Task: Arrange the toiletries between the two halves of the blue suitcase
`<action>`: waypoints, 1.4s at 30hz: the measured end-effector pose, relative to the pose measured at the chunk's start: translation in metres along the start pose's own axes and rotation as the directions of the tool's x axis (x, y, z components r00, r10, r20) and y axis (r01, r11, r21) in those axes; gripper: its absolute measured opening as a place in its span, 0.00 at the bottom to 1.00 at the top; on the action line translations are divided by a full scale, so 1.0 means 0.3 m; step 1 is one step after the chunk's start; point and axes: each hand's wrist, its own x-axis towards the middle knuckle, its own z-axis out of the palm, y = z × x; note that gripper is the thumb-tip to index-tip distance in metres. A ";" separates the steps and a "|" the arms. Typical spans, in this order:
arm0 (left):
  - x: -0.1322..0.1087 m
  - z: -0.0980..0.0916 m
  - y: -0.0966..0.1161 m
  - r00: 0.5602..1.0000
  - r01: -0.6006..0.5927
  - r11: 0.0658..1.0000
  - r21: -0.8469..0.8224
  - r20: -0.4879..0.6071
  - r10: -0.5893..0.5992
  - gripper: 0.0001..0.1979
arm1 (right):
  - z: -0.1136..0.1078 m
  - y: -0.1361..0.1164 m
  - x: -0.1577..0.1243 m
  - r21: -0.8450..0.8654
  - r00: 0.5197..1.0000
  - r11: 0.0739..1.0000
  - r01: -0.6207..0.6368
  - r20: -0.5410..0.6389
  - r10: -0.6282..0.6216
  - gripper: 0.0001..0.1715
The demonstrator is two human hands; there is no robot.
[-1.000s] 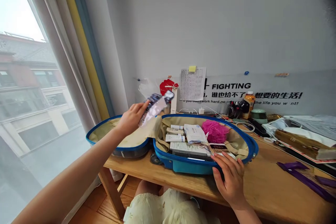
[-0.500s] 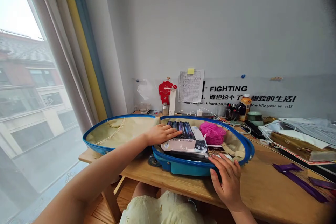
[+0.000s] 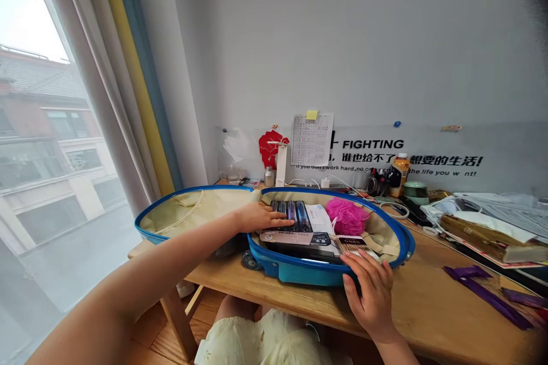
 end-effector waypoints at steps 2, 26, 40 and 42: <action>-0.013 -0.012 -0.008 0.999 0.046 0.999 -0.002 0.008 -0.046 0.36 | 0.002 0.002 -0.003 0.006 1.000 1.000 0.002 -0.003 -0.002 0.16; -0.661 0.298 0.203 0.443 0.717 0.452 -0.531 -0.153 -0.883 0.18 | 0.000 0.010 0.009 0.002 1.000 1.000 0.004 -0.024 -0.004 0.09; -0.527 0.259 0.301 0.433 0.637 0.459 -0.620 -0.205 -0.878 0.16 | -0.076 0.162 -0.010 -0.021 0.997 0.997 0.071 0.020 -0.070 0.10; -0.488 0.251 0.325 0.433 0.632 0.476 -0.612 -0.231 -0.871 0.16 | -0.097 0.205 -0.016 -0.033 0.996 0.995 0.091 0.023 -0.090 0.10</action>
